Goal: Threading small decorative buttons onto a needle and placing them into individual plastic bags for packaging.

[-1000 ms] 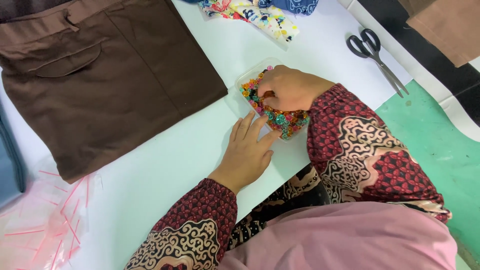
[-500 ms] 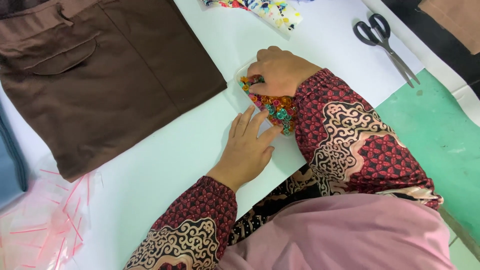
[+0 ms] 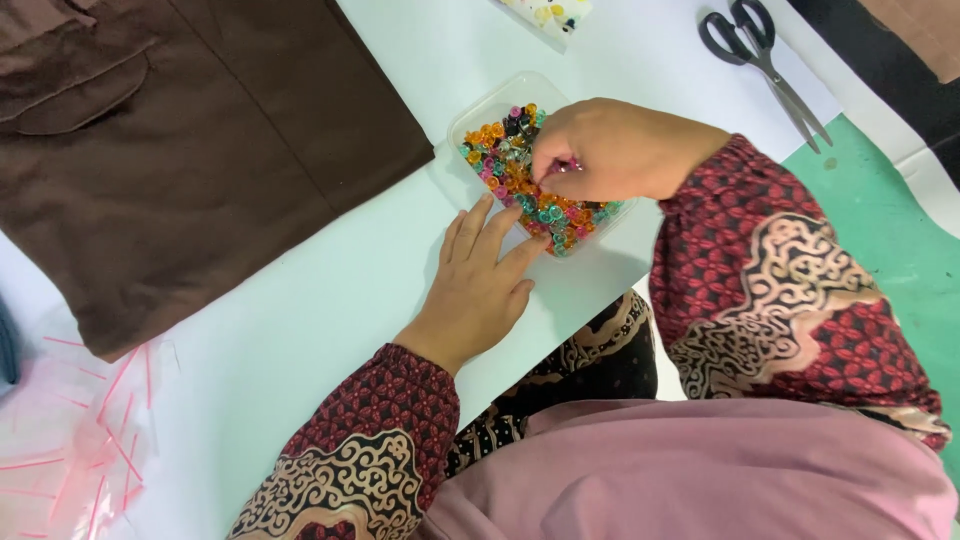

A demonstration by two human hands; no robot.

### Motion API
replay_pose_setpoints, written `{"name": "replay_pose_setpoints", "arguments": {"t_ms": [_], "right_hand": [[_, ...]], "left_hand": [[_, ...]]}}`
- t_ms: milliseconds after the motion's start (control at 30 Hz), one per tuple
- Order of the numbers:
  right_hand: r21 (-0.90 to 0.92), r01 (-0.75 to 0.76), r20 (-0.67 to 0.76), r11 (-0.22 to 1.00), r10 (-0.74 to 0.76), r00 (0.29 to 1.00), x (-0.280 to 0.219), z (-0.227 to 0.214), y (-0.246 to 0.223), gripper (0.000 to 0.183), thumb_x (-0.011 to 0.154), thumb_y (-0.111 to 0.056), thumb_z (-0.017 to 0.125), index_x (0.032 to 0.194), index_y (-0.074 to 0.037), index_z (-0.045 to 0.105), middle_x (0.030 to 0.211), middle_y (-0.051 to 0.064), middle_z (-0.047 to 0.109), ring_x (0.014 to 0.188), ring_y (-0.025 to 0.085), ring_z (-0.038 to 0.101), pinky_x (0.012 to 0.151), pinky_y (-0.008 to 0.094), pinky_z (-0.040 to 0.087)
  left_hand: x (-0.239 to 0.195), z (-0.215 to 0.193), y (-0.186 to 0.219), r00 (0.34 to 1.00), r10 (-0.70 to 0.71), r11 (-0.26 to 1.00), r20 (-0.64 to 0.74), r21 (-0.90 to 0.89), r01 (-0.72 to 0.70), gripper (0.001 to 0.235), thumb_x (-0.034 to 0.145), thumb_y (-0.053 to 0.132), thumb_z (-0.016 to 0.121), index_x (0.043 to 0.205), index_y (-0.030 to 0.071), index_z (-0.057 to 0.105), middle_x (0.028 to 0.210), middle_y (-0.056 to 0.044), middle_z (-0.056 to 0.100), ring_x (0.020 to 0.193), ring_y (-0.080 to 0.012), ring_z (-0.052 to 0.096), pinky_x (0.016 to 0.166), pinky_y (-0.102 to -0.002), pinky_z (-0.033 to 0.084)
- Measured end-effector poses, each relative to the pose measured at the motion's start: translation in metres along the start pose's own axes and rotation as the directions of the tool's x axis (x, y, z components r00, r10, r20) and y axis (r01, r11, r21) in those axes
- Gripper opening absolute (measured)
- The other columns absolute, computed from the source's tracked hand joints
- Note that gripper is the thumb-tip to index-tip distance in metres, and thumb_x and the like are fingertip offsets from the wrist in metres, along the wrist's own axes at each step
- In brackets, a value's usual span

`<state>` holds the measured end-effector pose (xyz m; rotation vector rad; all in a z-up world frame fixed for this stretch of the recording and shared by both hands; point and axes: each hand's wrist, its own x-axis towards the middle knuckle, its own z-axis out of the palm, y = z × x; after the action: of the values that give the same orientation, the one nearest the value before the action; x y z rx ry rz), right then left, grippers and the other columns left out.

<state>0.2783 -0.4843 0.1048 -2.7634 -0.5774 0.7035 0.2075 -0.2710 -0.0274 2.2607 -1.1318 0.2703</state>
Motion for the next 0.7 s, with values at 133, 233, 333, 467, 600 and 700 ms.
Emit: {"name": "replay_pose_setpoints", "arguments": {"t_ms": [133, 233, 333, 467, 600, 700], "right_hand": [[0.044, 0.012, -0.041, 0.999, -0.01, 0.999, -0.039, -0.003, 0.007, 0.025, 0.099, -0.023, 0.055, 0.111, -0.019, 0.077, 0.102, -0.003, 0.07, 0.081, 0.019, 0.062, 0.074, 0.037, 0.047], [0.046, 0.108, -0.145, 0.993, -0.1, 0.984, -0.058, 0.008, 0.013, 0.03, 0.096, -0.012, 0.052, 0.115, -0.016, 0.074, 0.114, 0.001, 0.073, 0.1, 0.023, 0.068, 0.09, 0.041, 0.051], [0.088, 0.076, -0.058, 0.993, -0.071, 0.996, -0.064, 0.021, 0.005, 0.026, 0.097, -0.006, 0.049, 0.107, -0.006, 0.072, 0.102, 0.016, 0.076, 0.101, 0.04, 0.069, 0.088, 0.054, 0.056], [0.032, 0.129, 0.027, 0.991, -0.13, 0.991, -0.051, 0.046, 0.011, 0.033, 0.097, -0.005, 0.046, 0.114, -0.011, 0.074, 0.106, 0.013, 0.076, 0.102, 0.039, 0.068, 0.084, 0.051, 0.056], [0.004, 0.161, 0.002, 0.987, -0.161, 0.987, -0.03, 0.065, 0.026, 0.038, 0.098, -0.005, 0.044, 0.122, -0.015, 0.072, 0.116, 0.012, 0.072, 0.107, 0.038, 0.065, 0.083, 0.049, 0.057], [-0.068, 0.177, -0.009, 0.982, -0.178, 0.984, -0.017, 0.066, 0.029, 0.038, 0.098, -0.007, 0.047, 0.122, -0.019, 0.074, 0.109, 0.002, 0.071, 0.097, 0.023, 0.061, 0.081, 0.04, 0.055]], "left_hand": [[-0.001, 0.002, -0.001, 1.0, -0.007, 1.0, 0.028, -0.006, 0.007, 0.049, 0.088, 0.01, 0.067, 0.135, 0.016, 0.058, 0.147, -0.016, 0.044, 0.146, -0.0456, 0.031, 0.117, -0.066, 0.03], [-0.003, 0.001, -0.001, 0.999, -0.007, 1.0, 0.041, -0.008, 0.007, 0.051, 0.089, 0.013, 0.07, 0.138, 0.017, 0.057, 0.151, -0.016, 0.041, 0.147, -0.0466, 0.029, 0.118, -0.067, 0.028], [-0.001, -0.001, -0.002, 0.974, -0.094, 0.995, 0.207, -0.017, 0.1, 0.05, 0.095, 0.016, 0.064, 0.144, 0.019, 0.055, 0.152, -0.017, 0.036, 0.152, -0.0483, 0.017, 0.121, -0.065, 0.016], [-0.004, 0.006, -0.006, 0.986, -0.074, 0.997, 0.153, -0.023, 0.078, 0.05, 0.095, 0.016, 0.064, 0.144, 0.019, 0.055, 0.152, -0.016, 0.038, 0.152, -0.0474, 0.019, 0.121, -0.06, 0.022], [-0.006, 0.008, -0.008, 0.996, -0.046, 0.999, 0.08, -0.003, 0.046, 0.048, 0.096, 0.016, 0.065, 0.143, 0.018, 0.056, 0.15, -0.017, 0.04, 0.15, -0.0491, 0.024, 0.122, -0.058, 0.025], [-0.007, 0.012, -0.01, 0.997, -0.033, 0.999, 0.068, -0.006, 0.033, 0.049, 0.095, 0.017, 0.065, 0.144, 0.018, 0.056, 0.152, -0.017, 0.039, 0.151, -0.0487, 0.025, 0.123, -0.058, 0.025]]}}
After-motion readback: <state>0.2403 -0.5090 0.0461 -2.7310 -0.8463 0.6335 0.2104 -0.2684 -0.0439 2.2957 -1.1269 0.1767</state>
